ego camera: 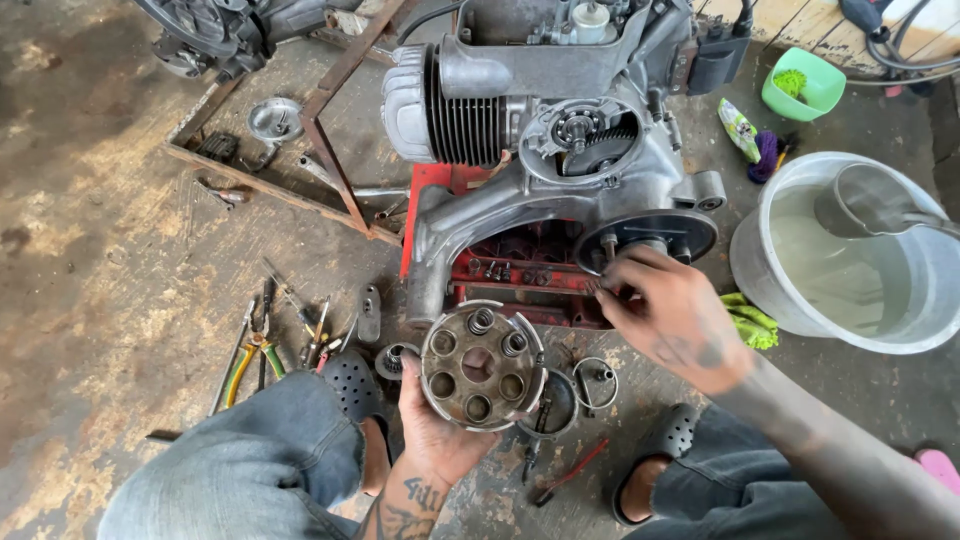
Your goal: Cleaning and assembling motorcycle engine components
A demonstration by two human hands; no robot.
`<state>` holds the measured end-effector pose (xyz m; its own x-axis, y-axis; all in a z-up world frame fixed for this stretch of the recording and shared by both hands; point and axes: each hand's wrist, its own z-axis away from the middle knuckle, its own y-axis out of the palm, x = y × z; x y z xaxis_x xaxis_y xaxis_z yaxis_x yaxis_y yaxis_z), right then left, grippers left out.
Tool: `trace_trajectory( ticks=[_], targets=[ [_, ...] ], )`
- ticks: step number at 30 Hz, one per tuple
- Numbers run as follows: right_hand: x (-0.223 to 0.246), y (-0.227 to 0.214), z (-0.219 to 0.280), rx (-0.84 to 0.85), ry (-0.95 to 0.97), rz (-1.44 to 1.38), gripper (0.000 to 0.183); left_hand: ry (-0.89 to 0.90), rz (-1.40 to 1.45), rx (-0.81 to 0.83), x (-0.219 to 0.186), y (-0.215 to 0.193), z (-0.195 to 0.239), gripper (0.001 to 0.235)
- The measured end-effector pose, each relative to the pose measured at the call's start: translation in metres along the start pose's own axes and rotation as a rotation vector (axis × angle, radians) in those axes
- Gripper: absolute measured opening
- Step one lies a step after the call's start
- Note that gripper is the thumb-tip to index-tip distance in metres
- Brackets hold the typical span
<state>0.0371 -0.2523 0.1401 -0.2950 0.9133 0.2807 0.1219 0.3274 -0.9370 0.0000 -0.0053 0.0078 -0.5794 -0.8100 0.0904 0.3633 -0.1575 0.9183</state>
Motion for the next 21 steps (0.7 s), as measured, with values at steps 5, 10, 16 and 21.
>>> trace_trajectory(
  ticks=[5,10,16,21],
  targets=[
    [0.038,-0.043,0.035,-0.064,-0.138,-0.329,0.013,-0.034,-0.095,-0.12,0.011,0.007,-0.002,0.089],
    [0.047,-0.026,0.056,-0.042,-0.463,-0.083,0.022,-0.038,-0.138,0.14,0.018,-0.021,-0.013,0.084],
    [0.053,-0.023,0.059,-0.002,-0.475,0.007,0.022,-0.082,-0.215,0.276,0.019,-0.03,-0.013,0.082],
    [0.057,-0.019,0.059,0.003,-0.476,-0.031,0.022,-0.084,-0.178,0.297,0.018,-0.039,-0.011,0.072]
  ],
)
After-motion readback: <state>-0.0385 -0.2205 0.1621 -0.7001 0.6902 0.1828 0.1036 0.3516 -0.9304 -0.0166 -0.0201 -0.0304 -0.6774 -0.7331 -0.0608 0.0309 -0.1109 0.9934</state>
